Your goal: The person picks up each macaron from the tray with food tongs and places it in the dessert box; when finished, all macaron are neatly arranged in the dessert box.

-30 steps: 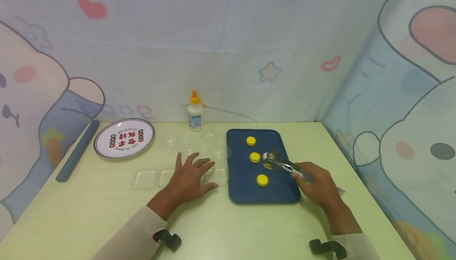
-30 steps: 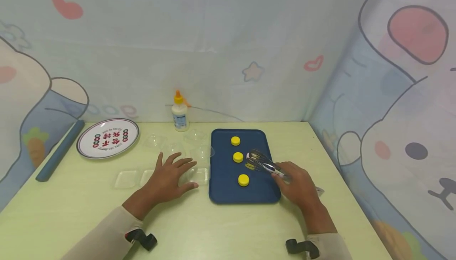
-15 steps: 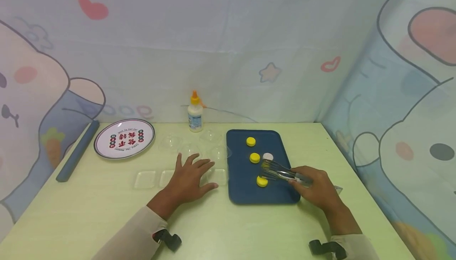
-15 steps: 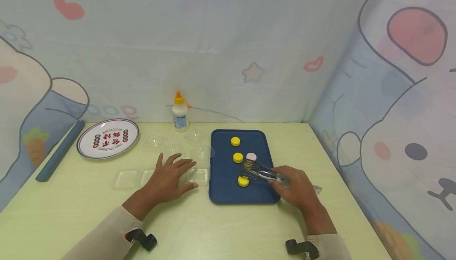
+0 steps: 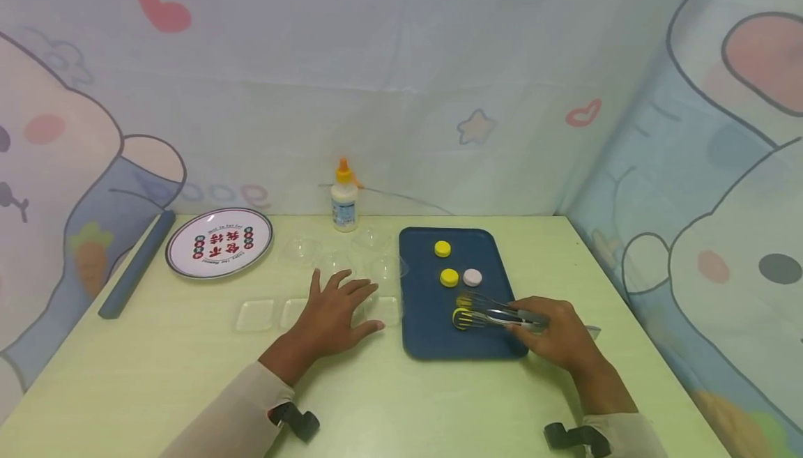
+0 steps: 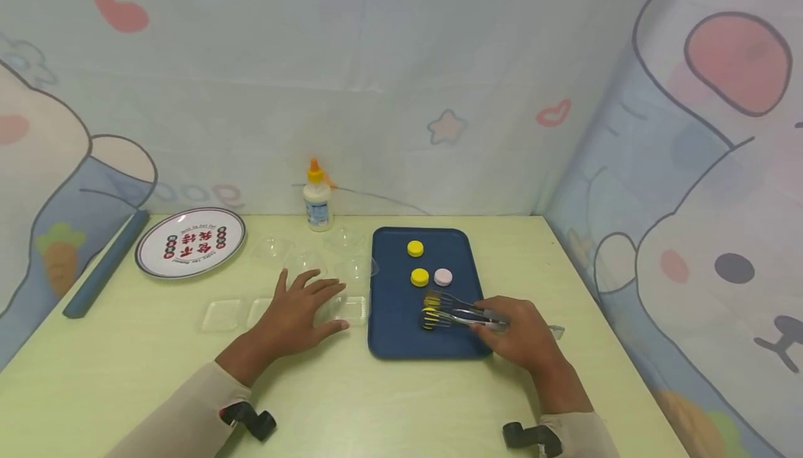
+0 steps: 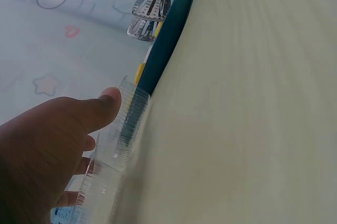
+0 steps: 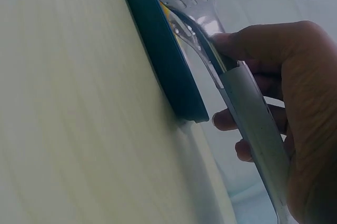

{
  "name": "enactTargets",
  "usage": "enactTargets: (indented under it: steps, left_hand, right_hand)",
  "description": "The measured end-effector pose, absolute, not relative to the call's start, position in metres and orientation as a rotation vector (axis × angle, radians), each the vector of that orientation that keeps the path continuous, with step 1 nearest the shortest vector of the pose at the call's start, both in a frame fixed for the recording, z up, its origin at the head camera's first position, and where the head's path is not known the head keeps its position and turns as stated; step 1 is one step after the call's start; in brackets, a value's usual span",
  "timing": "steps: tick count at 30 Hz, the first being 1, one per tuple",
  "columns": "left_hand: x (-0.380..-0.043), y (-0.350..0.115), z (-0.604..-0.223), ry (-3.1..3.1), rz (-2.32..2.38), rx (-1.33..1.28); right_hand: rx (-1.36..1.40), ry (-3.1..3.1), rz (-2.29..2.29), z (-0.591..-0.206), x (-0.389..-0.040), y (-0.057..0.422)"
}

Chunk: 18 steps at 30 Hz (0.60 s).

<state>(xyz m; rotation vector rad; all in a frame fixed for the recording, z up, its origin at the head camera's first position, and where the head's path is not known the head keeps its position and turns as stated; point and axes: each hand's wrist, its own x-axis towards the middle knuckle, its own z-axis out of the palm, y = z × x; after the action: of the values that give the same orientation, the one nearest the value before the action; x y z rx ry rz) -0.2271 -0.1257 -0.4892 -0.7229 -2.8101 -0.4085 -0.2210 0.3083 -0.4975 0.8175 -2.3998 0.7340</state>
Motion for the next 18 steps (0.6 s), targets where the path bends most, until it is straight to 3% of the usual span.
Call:
enactTargets:
  steps: [18]
  left_hand:
    - [-0.2284,-0.1256,-0.4919,-2.803,-0.415,-0.722]
  right_hand:
    - [0.795,-2.434,0.689,-0.5002,-0.221,0.3099]
